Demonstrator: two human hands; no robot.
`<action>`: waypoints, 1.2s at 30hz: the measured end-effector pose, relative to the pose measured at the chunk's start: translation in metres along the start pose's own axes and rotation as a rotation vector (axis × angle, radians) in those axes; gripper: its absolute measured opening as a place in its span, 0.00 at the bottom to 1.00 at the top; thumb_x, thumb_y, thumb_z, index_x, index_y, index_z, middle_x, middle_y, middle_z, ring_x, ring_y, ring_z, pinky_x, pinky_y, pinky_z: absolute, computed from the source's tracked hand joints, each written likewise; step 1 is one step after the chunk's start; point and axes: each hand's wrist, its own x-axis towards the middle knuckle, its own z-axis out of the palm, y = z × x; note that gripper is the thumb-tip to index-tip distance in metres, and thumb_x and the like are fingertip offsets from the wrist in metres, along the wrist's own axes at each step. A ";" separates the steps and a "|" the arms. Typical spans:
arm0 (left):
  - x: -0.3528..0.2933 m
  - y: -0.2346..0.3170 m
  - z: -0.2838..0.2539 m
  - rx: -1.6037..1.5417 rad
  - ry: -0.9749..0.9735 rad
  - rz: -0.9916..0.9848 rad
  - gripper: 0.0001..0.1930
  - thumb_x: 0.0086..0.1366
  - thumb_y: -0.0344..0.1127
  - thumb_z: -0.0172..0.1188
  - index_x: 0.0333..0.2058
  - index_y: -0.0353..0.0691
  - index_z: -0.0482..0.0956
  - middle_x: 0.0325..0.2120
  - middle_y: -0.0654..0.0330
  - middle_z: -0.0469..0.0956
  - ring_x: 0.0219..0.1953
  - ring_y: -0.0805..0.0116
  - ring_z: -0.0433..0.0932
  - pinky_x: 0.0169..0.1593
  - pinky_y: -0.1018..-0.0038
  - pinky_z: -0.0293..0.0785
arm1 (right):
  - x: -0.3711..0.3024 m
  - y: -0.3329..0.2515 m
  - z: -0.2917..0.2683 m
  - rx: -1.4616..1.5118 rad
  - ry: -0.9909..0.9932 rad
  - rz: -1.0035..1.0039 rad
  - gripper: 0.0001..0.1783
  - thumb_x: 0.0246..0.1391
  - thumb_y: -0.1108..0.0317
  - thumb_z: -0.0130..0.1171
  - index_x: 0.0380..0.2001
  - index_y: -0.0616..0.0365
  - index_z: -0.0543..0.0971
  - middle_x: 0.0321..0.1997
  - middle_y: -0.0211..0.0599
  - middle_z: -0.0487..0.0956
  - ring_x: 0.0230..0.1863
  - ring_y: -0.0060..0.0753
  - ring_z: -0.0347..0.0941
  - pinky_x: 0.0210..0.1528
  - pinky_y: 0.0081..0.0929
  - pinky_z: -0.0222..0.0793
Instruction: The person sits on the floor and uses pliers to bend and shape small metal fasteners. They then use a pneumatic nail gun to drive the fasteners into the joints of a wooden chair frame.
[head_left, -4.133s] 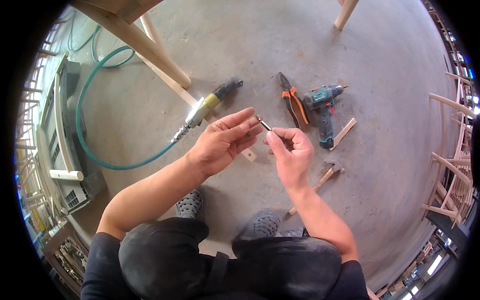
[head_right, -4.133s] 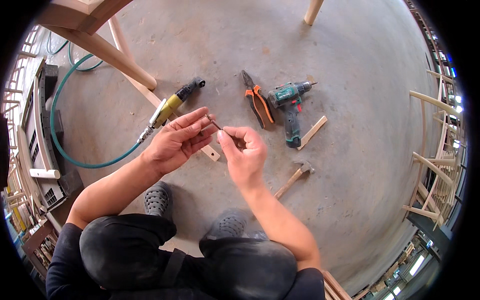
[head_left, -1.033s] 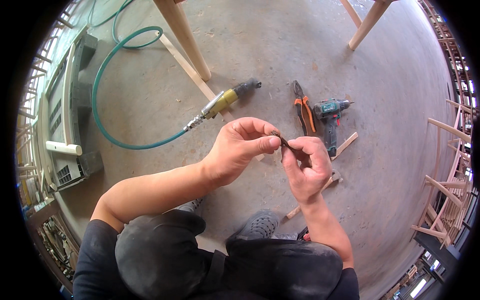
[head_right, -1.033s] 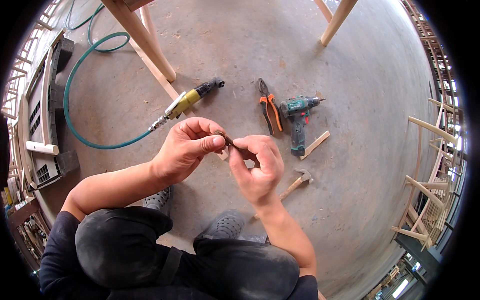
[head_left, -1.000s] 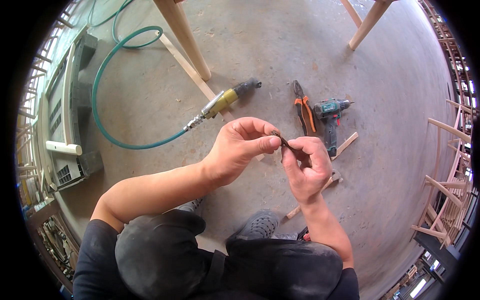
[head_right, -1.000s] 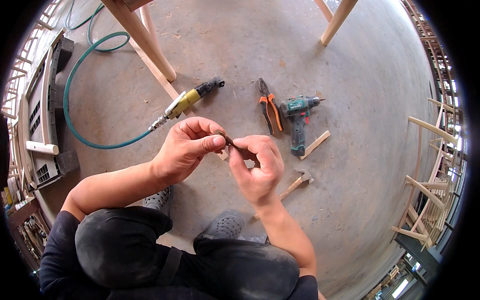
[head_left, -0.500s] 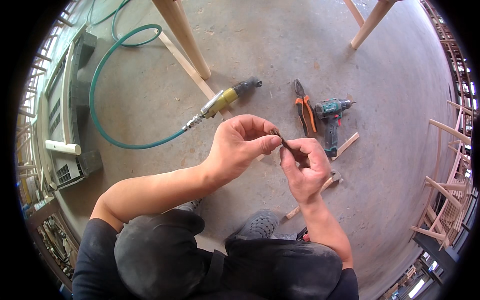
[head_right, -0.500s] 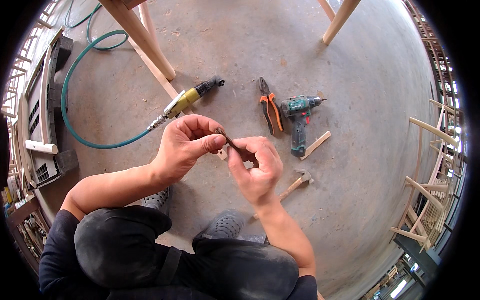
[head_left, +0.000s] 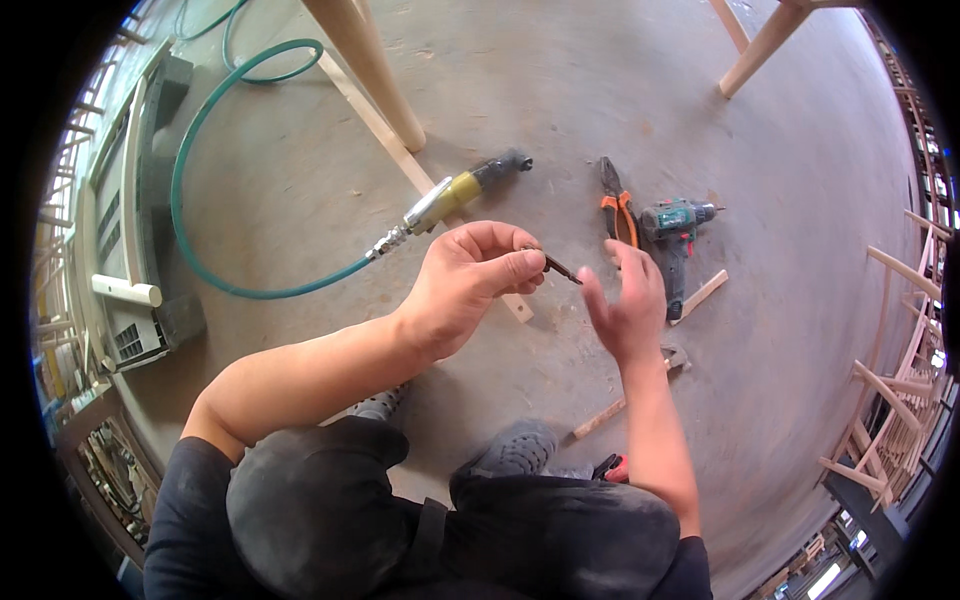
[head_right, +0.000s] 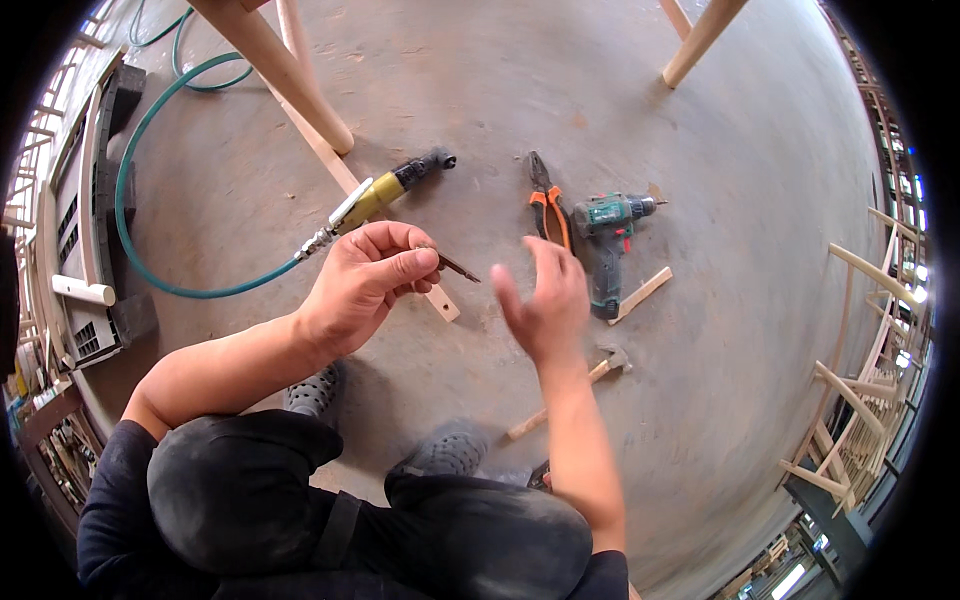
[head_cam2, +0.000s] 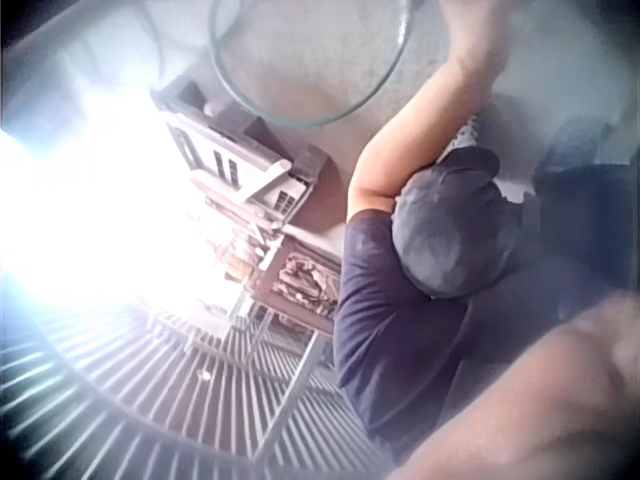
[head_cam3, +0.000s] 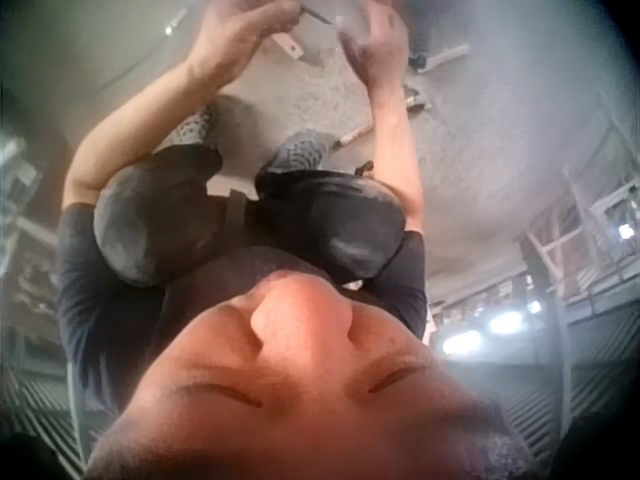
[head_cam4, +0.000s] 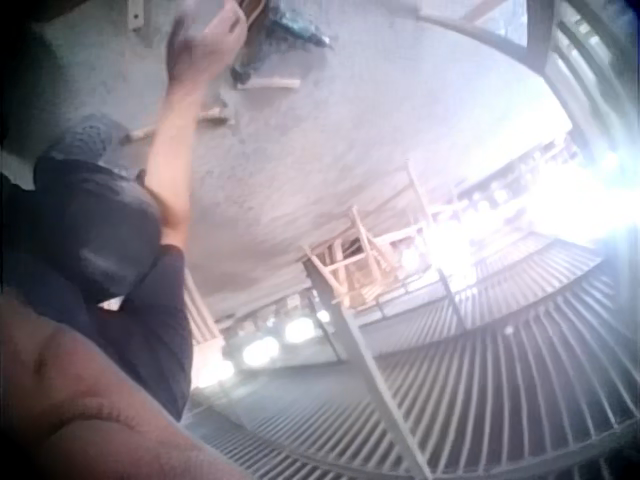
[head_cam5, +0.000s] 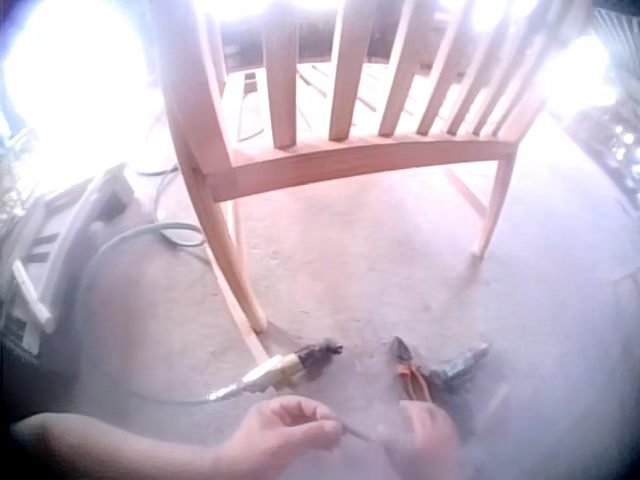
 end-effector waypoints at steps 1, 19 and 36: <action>-0.001 0.002 -0.002 -0.017 0.011 -0.013 0.07 0.71 0.32 0.70 0.43 0.39 0.83 0.35 0.64 0.85 0.39 0.73 0.83 0.48 0.76 0.79 | -0.001 0.011 0.012 -0.241 -0.013 -0.008 0.37 0.55 0.52 0.75 0.61 0.62 0.75 0.53 0.47 0.81 0.52 0.44 0.80 0.48 0.39 0.81; -0.023 0.025 -0.025 -0.004 0.112 0.092 0.04 0.74 0.32 0.66 0.42 0.40 0.82 0.36 0.67 0.83 0.39 0.74 0.82 0.48 0.77 0.79 | 0.047 0.044 0.036 -0.324 -0.377 0.460 0.34 0.53 0.55 0.74 0.50 0.71 0.69 0.39 0.60 0.86 0.43 0.59 0.86 0.47 0.46 0.83; -0.031 0.046 0.019 -0.085 -0.055 0.187 0.05 0.75 0.35 0.65 0.42 0.41 0.83 0.37 0.66 0.84 0.41 0.75 0.82 0.50 0.77 0.79 | -0.017 -0.021 -0.088 1.847 -0.235 0.430 0.29 0.71 0.66 0.57 0.72 0.49 0.68 0.70 0.47 0.75 0.66 0.50 0.77 0.69 0.49 0.72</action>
